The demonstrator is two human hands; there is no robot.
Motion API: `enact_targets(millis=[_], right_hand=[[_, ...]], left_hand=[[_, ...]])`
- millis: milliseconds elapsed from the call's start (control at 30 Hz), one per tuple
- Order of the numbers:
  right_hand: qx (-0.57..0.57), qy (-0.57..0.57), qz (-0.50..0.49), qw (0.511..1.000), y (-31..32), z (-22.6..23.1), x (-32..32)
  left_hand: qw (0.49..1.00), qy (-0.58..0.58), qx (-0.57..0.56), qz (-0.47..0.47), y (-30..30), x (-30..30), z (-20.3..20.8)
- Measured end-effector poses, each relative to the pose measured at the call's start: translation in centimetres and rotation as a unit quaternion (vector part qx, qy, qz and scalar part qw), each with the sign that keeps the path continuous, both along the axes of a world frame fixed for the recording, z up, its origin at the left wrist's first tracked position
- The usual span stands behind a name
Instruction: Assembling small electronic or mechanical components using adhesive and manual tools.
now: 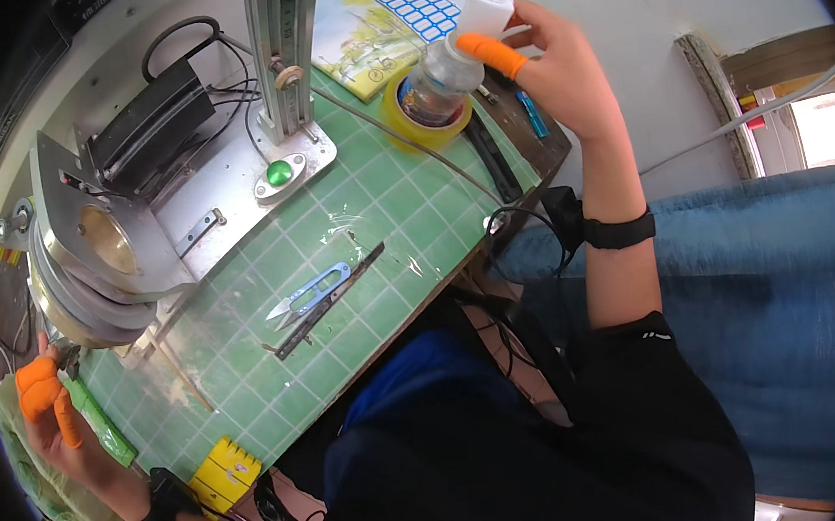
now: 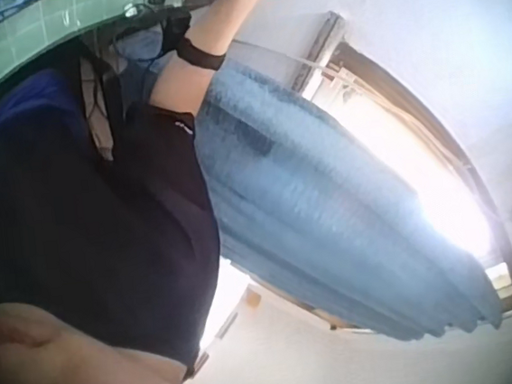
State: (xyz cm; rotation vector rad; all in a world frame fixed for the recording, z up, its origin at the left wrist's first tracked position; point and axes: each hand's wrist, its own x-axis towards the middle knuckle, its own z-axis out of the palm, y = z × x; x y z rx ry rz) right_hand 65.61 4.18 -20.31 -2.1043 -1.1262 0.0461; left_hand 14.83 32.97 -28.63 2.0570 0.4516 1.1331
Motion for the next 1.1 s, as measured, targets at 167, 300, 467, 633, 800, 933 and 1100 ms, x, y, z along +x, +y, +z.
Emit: enact_targets(millis=[167,300,467,633,800,933,1100], right_hand=[[-0.199,-0.034,-0.068,0.977,-4.6,4.0,-2.6],[-0.401,-0.022,-0.074,0.913,-10.5,9.6,-4.8],[-0.402,0.005,-0.088,0.912,-14.2,9.2,-7.3],[-0.177,0.087,0.260,0.945,-5.4,-0.6,-13.8],[-0.136,-0.038,0.330,0.933,1.0,-6.5,-18.1],[-0.176,-0.058,0.341,0.921,2.6,-6.7,-18.6],[-0.208,-0.087,0.376,0.899,3.3,-6.4,-19.7]], left_hand=[[1.000,0.014,0.003,-0.010,0.1,0.2,0.1],[1.000,0.022,0.017,-0.011,0.2,-0.4,0.4],[0.999,0.027,0.041,-0.019,0.0,0.6,1.0],[0.999,-0.005,0.016,-0.031,0.0,1.1,0.8],[0.998,-0.033,-0.020,-0.053,-1.4,3.0,1.7],[0.996,-0.043,-0.027,-0.078,-1.7,3.0,2.6],[0.996,-0.044,-0.016,-0.079,-1.3,2.2,2.9]])
